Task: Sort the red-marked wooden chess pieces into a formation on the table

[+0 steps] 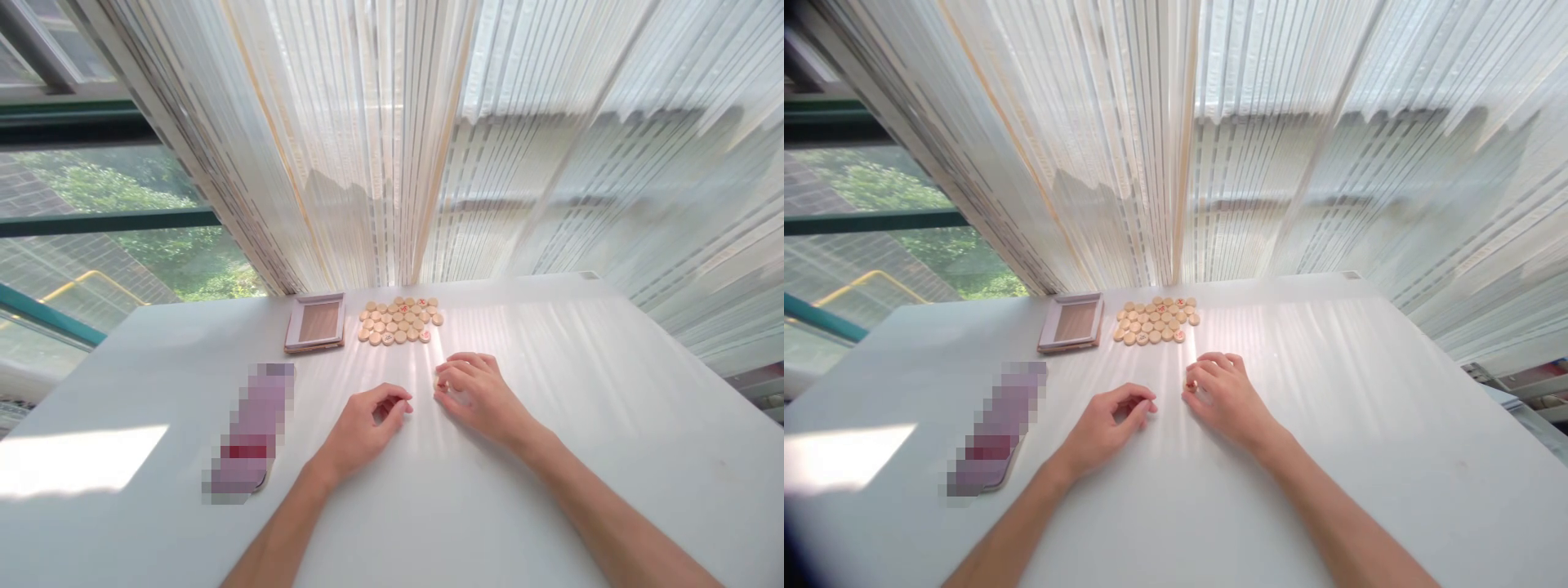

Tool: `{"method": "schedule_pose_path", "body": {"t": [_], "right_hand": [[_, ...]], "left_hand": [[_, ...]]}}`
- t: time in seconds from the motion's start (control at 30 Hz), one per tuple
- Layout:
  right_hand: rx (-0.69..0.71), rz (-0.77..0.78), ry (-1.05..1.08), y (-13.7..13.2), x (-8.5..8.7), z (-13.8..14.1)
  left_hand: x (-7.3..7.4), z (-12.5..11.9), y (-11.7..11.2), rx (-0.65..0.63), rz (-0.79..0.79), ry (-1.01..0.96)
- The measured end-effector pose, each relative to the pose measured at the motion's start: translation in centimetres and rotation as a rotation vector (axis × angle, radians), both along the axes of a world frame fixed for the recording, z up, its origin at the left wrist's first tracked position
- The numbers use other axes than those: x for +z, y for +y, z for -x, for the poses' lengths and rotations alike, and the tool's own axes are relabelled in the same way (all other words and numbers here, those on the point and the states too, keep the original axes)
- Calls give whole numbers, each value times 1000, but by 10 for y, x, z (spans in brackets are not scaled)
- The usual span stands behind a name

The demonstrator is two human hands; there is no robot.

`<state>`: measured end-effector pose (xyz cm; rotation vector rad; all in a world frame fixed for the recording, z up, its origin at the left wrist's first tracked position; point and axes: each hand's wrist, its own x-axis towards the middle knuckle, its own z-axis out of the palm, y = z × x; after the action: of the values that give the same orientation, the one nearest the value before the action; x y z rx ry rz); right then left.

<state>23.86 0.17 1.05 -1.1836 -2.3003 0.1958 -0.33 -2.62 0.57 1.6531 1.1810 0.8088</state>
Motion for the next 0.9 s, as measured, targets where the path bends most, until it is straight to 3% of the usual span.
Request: {"method": "schedule_pose_path", "body": {"t": [0.47,0.7,0.8,0.9], "right_hand": [[8,-5,49,0,-3,-3],[-184,31,245,4,-4,-7],[-267,52,292,13,3,-4],[-209,21,188,41,17,1]], "left_hand": [[-2,-1,1,11,-19,3],[-1,-1,1,12,-19,-8],[-1,-1,1,20,-22,-25],[-2,-2,2,13,-30,-43]]}}
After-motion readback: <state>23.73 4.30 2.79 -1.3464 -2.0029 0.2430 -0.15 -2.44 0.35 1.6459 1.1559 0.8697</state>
